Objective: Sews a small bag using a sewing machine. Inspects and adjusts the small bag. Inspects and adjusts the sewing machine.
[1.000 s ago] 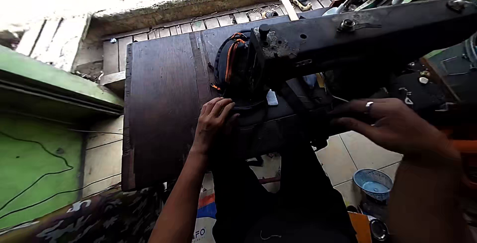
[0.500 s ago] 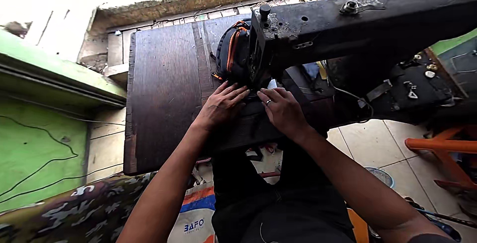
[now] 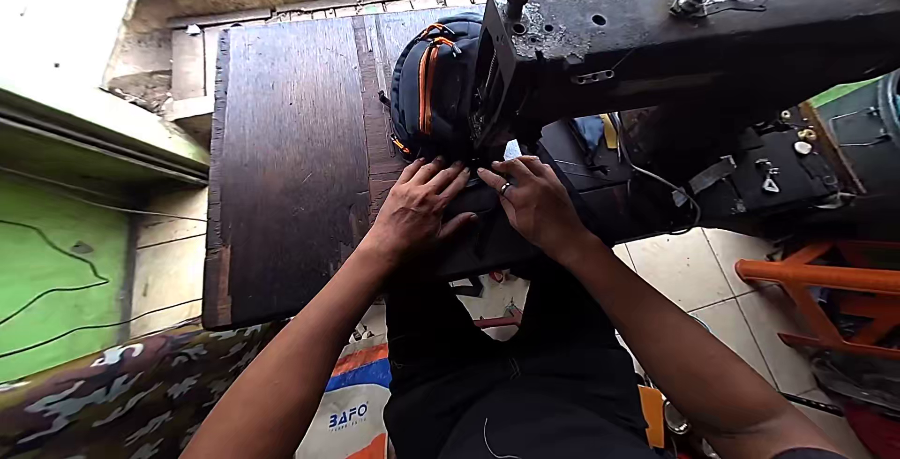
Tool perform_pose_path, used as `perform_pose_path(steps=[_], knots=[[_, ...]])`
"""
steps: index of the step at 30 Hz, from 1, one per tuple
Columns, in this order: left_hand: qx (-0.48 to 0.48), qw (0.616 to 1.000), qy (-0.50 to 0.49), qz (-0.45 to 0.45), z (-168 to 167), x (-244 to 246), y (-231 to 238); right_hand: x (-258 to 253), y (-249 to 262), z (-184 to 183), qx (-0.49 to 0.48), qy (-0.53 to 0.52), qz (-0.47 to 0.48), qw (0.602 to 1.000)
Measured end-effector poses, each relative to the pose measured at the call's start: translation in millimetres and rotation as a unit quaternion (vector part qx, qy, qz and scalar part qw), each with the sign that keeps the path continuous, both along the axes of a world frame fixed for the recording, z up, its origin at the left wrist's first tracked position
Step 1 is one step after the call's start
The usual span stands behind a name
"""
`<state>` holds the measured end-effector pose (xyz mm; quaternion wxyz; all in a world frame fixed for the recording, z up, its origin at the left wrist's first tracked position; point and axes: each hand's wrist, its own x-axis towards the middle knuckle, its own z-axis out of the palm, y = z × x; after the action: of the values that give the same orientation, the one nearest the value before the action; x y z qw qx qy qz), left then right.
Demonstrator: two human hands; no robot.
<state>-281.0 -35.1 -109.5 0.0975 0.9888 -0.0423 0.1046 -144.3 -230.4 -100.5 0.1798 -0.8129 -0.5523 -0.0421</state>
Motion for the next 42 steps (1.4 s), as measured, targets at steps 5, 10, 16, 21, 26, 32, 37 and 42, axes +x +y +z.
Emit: perform_pose_path(steps=[5,10,16,21,26,32,37,42], knots=[[0.009,1.000,0.000,-0.020,-1,0,8,-8,1,-2,0.004,0.003,-0.003,1.000],[0.014,0.999,0.007,-0.034,-1,-3,12,-11,-1,-6,0.010,-0.005,-0.004,1.000],[0.025,0.999,0.013,-0.040,-4,-2,17,-9,1,-6,0.011,0.006,-0.006,1.000],[0.029,0.998,0.012,-0.045,-1,-1,23,-15,3,-5,0.009,0.014,-0.021,1.000],[0.018,0.998,0.014,-0.056,1,-1,31,-20,5,-2,-0.003,0.006,-0.025,1.000],[0.011,0.999,0.009,-0.045,-3,-2,27,-26,5,-3,-0.015,-0.025,-0.046,0.999],[0.017,0.999,0.013,-0.040,-2,-1,26,-25,5,-4,-0.016,-0.021,-0.054,0.998],[0.014,0.999,0.023,-0.032,-1,0,23,-23,6,-4,-0.023,-0.020,-0.059,0.998]])
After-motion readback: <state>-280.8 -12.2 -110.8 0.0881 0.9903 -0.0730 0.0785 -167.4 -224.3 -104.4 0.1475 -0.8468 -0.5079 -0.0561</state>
